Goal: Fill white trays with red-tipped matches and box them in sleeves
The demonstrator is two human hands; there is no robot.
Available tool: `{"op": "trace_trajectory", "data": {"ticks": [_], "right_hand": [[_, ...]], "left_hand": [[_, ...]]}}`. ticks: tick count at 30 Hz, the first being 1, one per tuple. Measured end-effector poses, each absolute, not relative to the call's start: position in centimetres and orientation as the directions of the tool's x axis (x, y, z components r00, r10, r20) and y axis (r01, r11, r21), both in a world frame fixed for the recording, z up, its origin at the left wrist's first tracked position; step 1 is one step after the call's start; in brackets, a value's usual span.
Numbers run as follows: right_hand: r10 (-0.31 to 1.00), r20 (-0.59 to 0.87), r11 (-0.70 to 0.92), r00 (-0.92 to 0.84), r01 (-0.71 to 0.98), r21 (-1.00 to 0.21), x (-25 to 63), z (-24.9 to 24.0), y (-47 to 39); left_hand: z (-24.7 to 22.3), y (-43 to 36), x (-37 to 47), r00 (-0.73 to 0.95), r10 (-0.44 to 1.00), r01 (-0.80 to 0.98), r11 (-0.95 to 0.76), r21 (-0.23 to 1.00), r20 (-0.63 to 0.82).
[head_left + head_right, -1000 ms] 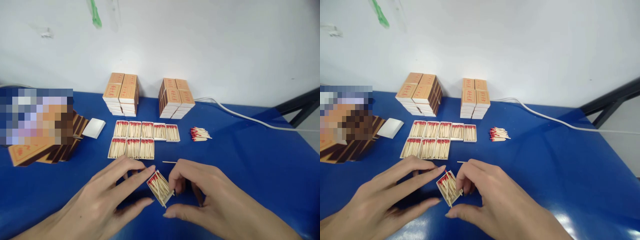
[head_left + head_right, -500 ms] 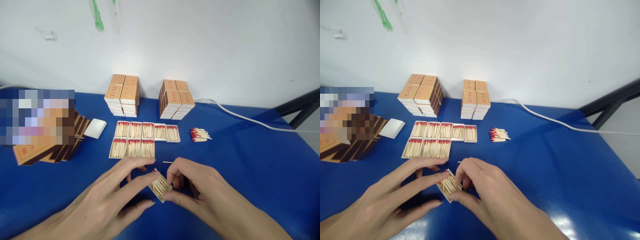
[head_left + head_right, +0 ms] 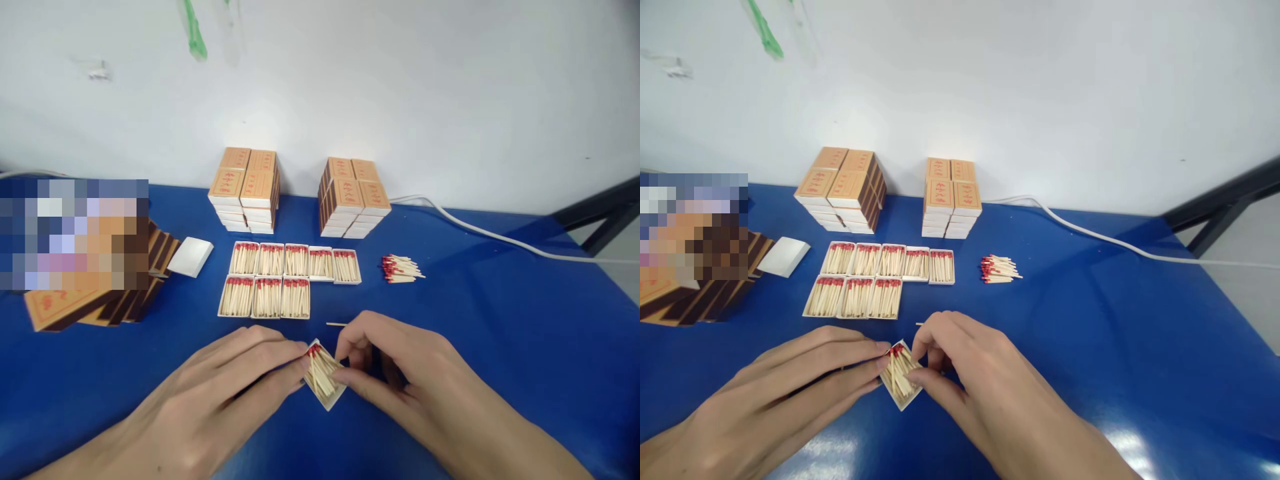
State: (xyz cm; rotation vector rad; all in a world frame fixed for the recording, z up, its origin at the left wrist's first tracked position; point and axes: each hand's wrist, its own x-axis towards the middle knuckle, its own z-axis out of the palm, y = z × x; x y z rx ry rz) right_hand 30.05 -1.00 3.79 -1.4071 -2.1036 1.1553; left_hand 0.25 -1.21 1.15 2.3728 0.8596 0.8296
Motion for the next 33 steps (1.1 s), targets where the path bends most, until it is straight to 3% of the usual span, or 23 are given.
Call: {"op": "trace_trajectory", "data": {"ticks": [10,17,25,30,33], "right_hand": [[0.883,-0.110,0.230,-0.456,0.626,-0.745,29.9,3.6,-1.1],[0.881,-0.102,0.237,-0.461,0.617,-0.750,30.0,3.7,-1.0],[0.919,0.131,0.381,-0.372,0.749,-0.542,30.4,2.0,-0.5],[0.902,0.127,0.415,-0.413,0.745,-0.523,30.3,1.7,-0.6],[0.916,0.144,0.384,-0.375,0.708,-0.593,30.3,2.2,-0.6]], "left_hand": [[2.0,-1.0,0.5,0.697,0.639,0.422,-0.731,0.536,0.324],[1.1,-1.4,0.2,0.756,0.578,0.466,-0.805,0.366,0.308],[1.4,-0.5,0.4,0.823,0.449,0.411,-0.893,0.181,0.348],[1.5,-0.9,0.9,0.786,0.516,0.421,-0.850,0.315,0.341],[1.2,-1.4,1.0,0.758,0.562,0.443,-0.816,0.372,0.330]]}}
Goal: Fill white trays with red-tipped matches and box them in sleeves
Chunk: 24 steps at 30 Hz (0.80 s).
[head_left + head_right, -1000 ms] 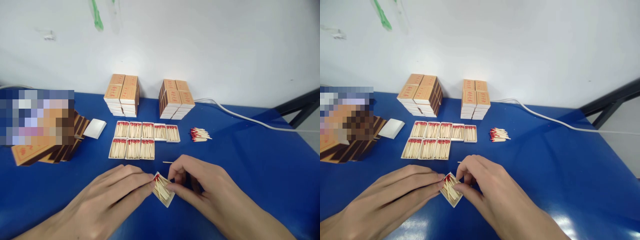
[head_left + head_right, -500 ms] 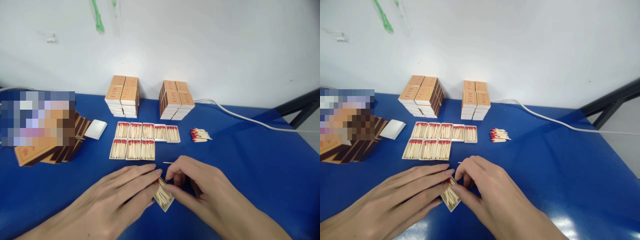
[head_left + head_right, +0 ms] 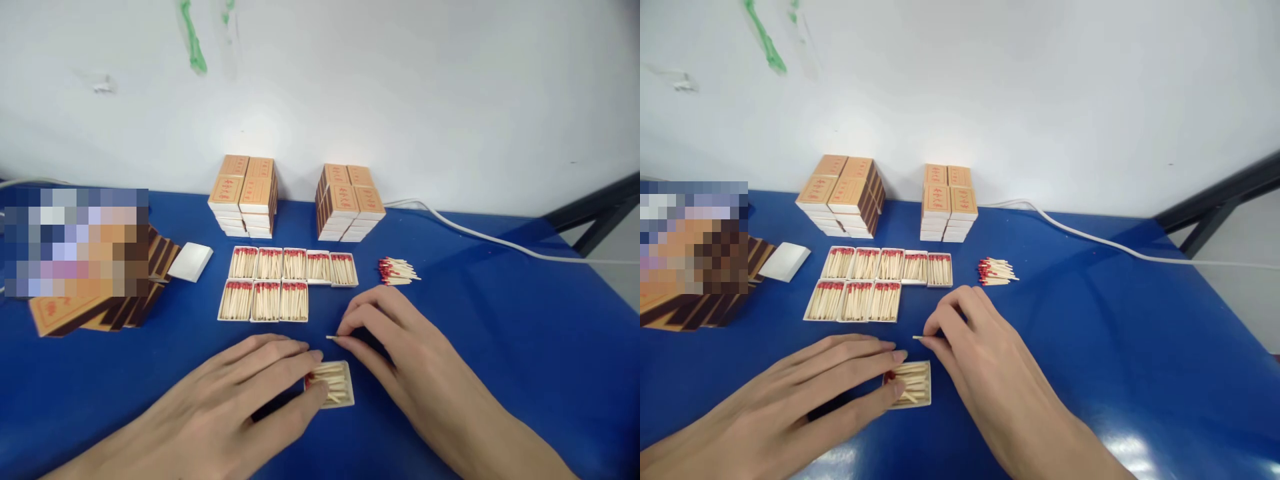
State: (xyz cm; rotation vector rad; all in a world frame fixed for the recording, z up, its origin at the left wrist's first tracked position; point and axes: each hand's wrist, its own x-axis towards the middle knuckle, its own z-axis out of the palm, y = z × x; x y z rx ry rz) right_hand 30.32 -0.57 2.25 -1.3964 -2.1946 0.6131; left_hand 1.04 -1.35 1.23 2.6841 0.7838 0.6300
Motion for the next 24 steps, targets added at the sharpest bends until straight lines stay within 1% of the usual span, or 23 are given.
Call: {"op": "trace_trajectory", "data": {"ticks": [3,5,9,12,15,17,20,24], "right_hand": [[0.955,0.120,0.276,-0.271,0.667,-0.692,30.3,3.1,-0.6],[0.969,0.097,0.222,-0.228,0.627,-0.746,30.2,3.6,-0.6],[0.964,0.068,0.199,-0.256,0.533,-0.823,29.9,4.4,-0.5],[0.956,-0.025,0.125,-0.293,0.483,-0.867,29.7,4.9,-0.6],[0.952,-0.103,0.034,-0.288,0.432,-0.901,29.6,5.0,-0.8],[0.953,-0.104,0.017,-0.285,0.391,-0.920,29.5,5.0,-0.8],[0.955,-0.108,0.000,-0.278,0.361,-0.933,29.3,5.1,-0.8],[0.946,-0.183,-0.071,-0.266,0.384,-0.921,29.3,5.7,-0.6]], "left_hand": [[0.9,-1.2,1.4,0.722,0.547,0.424,-0.834,0.354,0.423],[0.9,-0.9,1.7,0.714,0.542,0.411,-0.837,0.361,0.443],[1.4,-0.8,1.6,0.744,0.559,0.423,-0.818,0.389,0.366],[1.9,-1.1,1.2,0.761,0.556,0.434,-0.820,0.374,0.335],[2.4,-1.1,0.9,0.777,0.548,0.438,-0.824,0.359,0.309],[2.6,-0.7,0.9,0.798,0.519,0.419,-0.843,0.338,0.305],[2.6,-0.1,1.2,0.809,0.475,0.382,-0.873,0.304,0.347],[2.1,-0.1,1.7,0.772,0.484,0.400,-0.874,0.275,0.413]]}}
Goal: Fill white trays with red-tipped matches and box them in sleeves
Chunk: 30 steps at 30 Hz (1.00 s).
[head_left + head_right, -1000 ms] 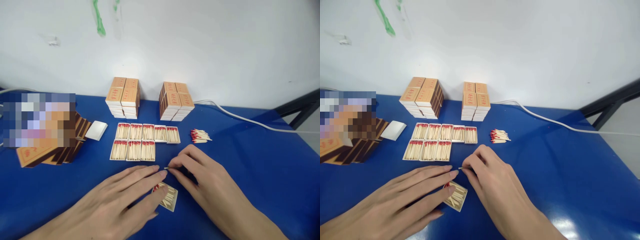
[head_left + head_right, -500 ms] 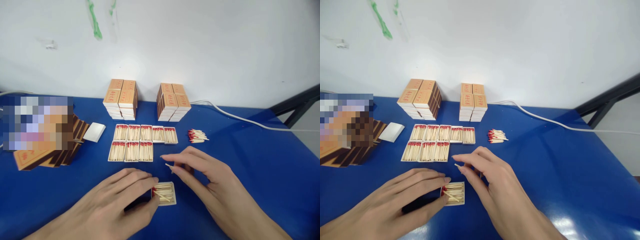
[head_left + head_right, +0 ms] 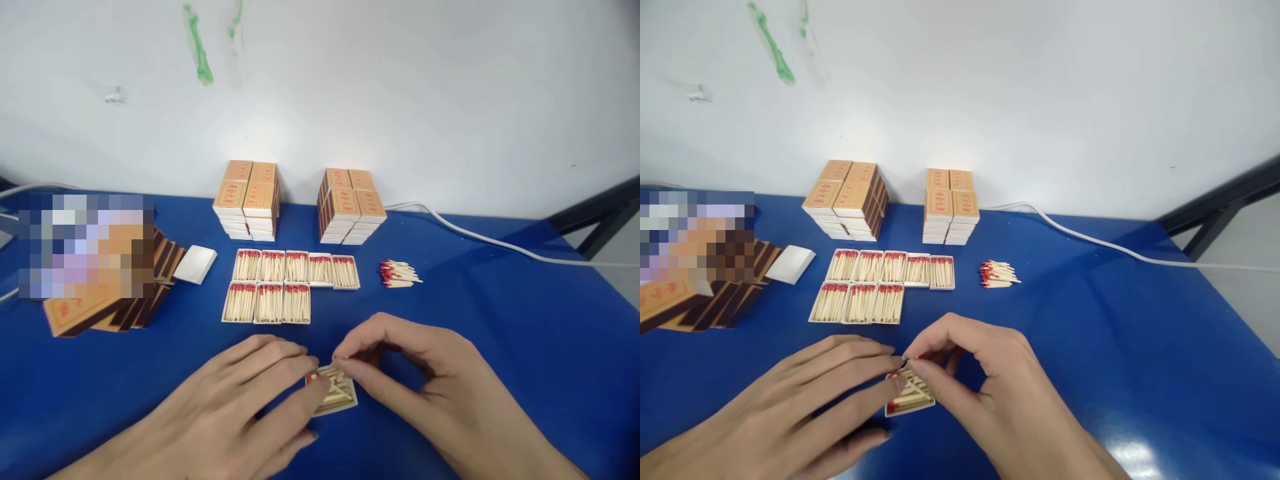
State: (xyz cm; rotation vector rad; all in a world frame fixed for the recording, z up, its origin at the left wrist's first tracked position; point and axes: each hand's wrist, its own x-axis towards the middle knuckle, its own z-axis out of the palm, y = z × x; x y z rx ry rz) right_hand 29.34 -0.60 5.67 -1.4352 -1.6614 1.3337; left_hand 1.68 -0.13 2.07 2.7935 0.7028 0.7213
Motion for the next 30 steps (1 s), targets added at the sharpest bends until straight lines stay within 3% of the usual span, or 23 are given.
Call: {"op": "trace_trajectory", "data": {"ticks": [3,8,18,30], "right_hand": [[0.942,-0.204,-0.092,-0.267,0.381,-0.920,29.4,5.7,-0.5],[0.905,-0.244,-0.109,-0.349,0.366,-0.924,29.3,4.6,-1.0],[0.892,-0.007,0.219,-0.451,0.446,-0.868,30.1,4.0,-0.7],[0.886,0.064,0.335,-0.458,0.541,-0.772,29.2,2.9,-1.6]], "left_hand": [[1.9,-0.6,2.0,0.741,0.519,0.444,-0.855,0.268,0.427],[1.7,-1.2,2.9,0.672,0.578,0.454,-0.815,0.359,0.463],[1.2,-1.1,2.5,0.634,0.616,0.443,-0.785,0.433,0.467],[1.2,-1.0,2.4,0.652,0.606,0.417,-0.788,0.453,0.455]]}}
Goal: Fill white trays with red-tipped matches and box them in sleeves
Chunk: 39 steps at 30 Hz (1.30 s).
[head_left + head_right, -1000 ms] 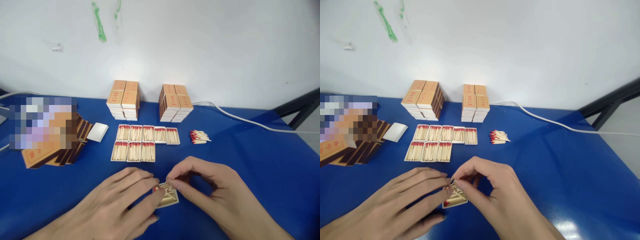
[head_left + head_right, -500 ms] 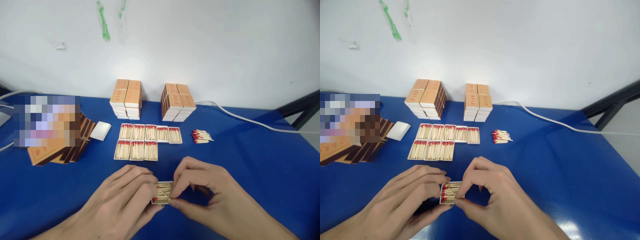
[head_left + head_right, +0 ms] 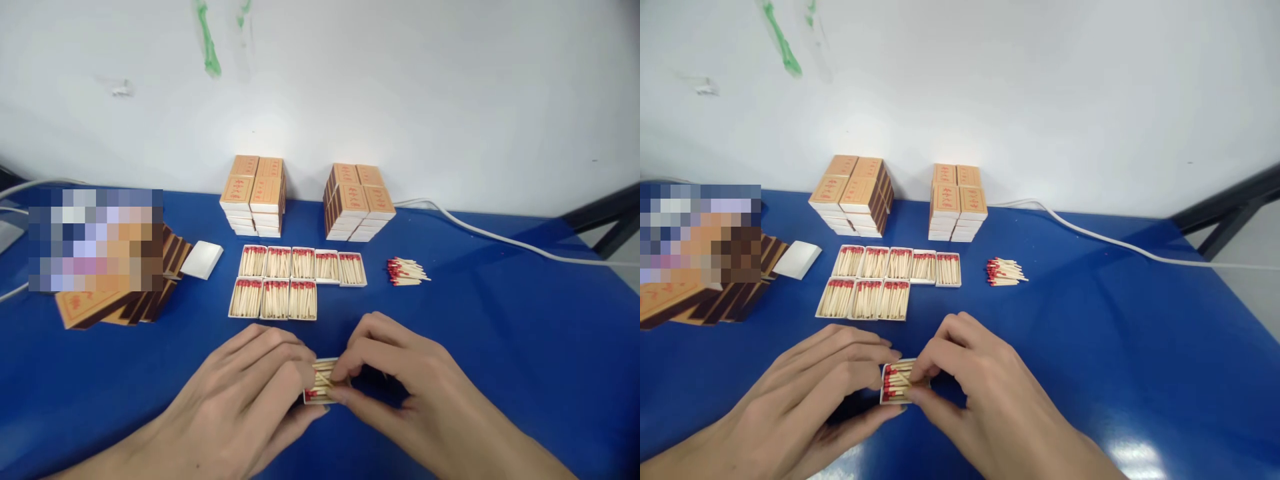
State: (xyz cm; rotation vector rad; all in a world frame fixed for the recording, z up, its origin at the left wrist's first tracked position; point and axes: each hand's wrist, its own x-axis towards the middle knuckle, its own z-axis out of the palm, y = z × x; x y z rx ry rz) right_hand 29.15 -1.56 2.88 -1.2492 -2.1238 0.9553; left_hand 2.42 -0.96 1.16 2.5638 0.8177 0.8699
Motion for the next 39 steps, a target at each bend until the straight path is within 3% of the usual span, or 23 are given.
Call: {"op": "trace_trajectory", "data": {"ticks": [6,22,27,33,39], "right_hand": [[0.874,0.095,0.394,-0.477,0.580,-0.713,29.1,3.0,-1.8],[0.908,0.053,0.316,-0.416,0.597,-0.737,29.0,3.8,-1.1],[0.957,0.171,0.288,-0.234,0.717,-0.634,30.1,4.0,-0.3],[0.935,0.353,0.169,-0.031,0.915,-0.366,33.6,3.5,1.7],[0.954,0.301,0.081,0.014,0.950,-0.300,36.7,2.9,2.9]], "left_hand": [[1.1,-1.0,2.5,0.652,0.607,0.430,-0.790,0.438,0.454],[1.3,-0.9,2.2,0.650,0.614,0.437,-0.784,0.441,0.448],[1.2,-0.9,1.7,0.573,0.669,0.479,-0.742,0.470,0.473],[1.5,-1.0,1.4,0.540,0.663,0.504,-0.748,0.433,0.518],[1.3,-1.0,1.5,0.542,0.703,0.493,-0.709,0.504,0.460]]}}
